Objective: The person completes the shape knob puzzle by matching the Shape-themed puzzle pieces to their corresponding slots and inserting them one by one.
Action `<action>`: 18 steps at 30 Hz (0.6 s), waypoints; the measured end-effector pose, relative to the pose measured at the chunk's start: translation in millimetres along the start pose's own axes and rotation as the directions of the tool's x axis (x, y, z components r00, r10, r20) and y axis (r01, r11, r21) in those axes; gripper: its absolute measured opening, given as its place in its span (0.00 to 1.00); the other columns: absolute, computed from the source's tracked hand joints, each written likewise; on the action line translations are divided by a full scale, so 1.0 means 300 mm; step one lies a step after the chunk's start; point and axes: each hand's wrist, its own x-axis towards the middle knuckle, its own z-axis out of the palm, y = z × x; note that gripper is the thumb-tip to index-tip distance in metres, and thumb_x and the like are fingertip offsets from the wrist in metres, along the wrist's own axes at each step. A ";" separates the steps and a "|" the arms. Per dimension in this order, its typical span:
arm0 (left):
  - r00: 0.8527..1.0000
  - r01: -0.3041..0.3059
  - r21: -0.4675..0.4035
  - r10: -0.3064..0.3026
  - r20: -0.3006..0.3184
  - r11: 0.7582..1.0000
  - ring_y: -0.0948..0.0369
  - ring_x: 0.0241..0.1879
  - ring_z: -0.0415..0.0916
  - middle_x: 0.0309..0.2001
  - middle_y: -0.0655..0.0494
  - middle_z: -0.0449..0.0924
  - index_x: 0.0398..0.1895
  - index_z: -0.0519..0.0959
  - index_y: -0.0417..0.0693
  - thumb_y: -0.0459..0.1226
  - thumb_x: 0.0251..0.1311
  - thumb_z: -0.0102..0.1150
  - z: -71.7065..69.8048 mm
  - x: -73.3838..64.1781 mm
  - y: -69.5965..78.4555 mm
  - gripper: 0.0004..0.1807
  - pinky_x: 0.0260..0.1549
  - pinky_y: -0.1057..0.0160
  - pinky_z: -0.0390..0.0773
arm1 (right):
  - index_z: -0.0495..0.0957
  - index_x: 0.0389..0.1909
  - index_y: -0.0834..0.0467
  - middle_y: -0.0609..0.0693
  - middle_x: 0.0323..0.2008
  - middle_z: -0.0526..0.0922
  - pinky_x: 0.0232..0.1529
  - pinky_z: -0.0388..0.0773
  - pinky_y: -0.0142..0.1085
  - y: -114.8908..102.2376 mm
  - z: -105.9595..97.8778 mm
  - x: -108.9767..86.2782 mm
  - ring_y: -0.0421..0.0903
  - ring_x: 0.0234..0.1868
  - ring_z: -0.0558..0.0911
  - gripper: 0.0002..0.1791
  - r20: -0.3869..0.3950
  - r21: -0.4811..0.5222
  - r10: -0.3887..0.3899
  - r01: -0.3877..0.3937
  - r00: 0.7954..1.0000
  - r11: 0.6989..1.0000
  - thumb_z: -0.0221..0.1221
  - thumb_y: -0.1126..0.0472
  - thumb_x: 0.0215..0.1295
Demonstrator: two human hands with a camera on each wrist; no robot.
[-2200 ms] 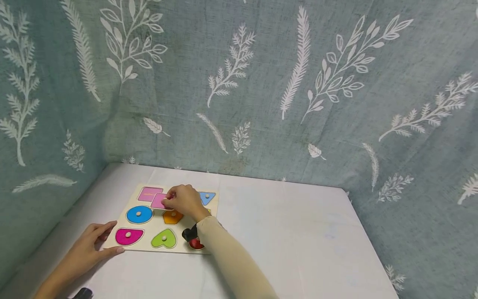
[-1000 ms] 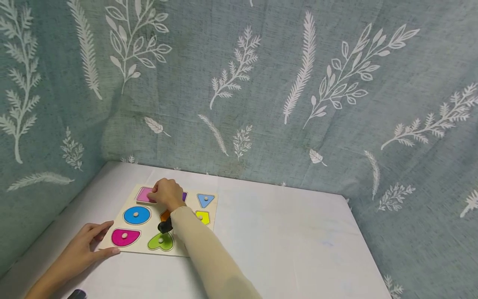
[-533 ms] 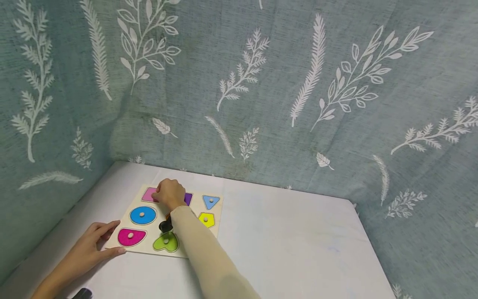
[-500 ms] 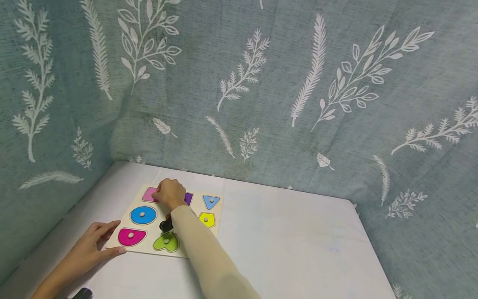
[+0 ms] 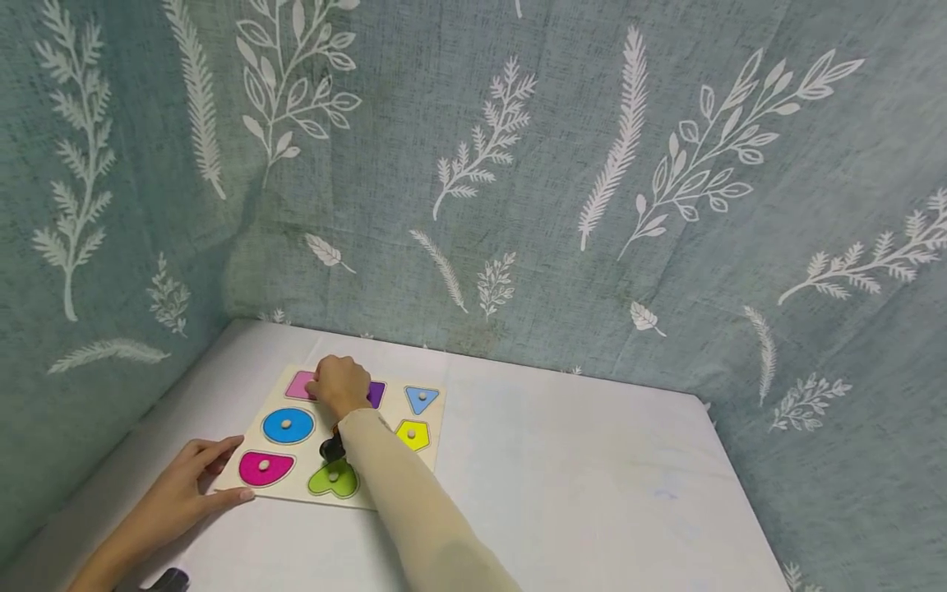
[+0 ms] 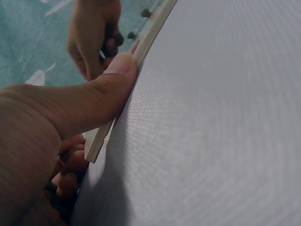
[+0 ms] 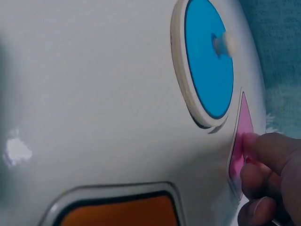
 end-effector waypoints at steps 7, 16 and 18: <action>1.000 -0.017 0.012 0.016 0.013 1.000 0.48 0.48 0.70 0.51 0.40 0.68 0.71 0.68 0.31 0.58 0.46 0.80 0.026 0.021 0.013 0.56 0.44 0.53 0.82 | 0.81 0.18 0.46 0.39 0.17 0.76 0.21 0.69 0.36 0.021 -0.017 -0.008 0.38 0.23 0.74 0.17 -0.006 -0.075 0.042 -0.043 0.999 0.996 0.69 0.47 0.64; 0.993 -0.088 -0.048 0.091 0.079 0.995 0.53 0.44 0.68 0.47 0.45 0.69 0.69 0.69 0.29 0.53 0.54 0.77 0.039 0.053 0.038 0.49 0.39 0.63 0.77 | 0.89 0.39 0.49 0.42 0.20 0.79 0.19 0.67 0.32 0.210 -0.169 -0.118 0.39 0.21 0.72 0.11 -0.033 0.084 -0.082 0.085 0.996 0.993 0.64 0.47 0.70; 0.986 -0.113 -0.059 0.120 0.117 0.992 0.56 0.41 0.67 0.43 0.48 0.69 0.67 0.70 0.26 0.50 0.58 0.75 0.045 0.059 0.045 0.45 0.36 0.66 0.74 | 0.88 0.42 0.51 0.45 0.26 0.81 0.25 0.71 0.33 0.294 -0.248 -0.182 0.41 0.27 0.76 0.11 -0.018 0.097 -0.111 0.112 0.994 0.989 0.63 0.49 0.72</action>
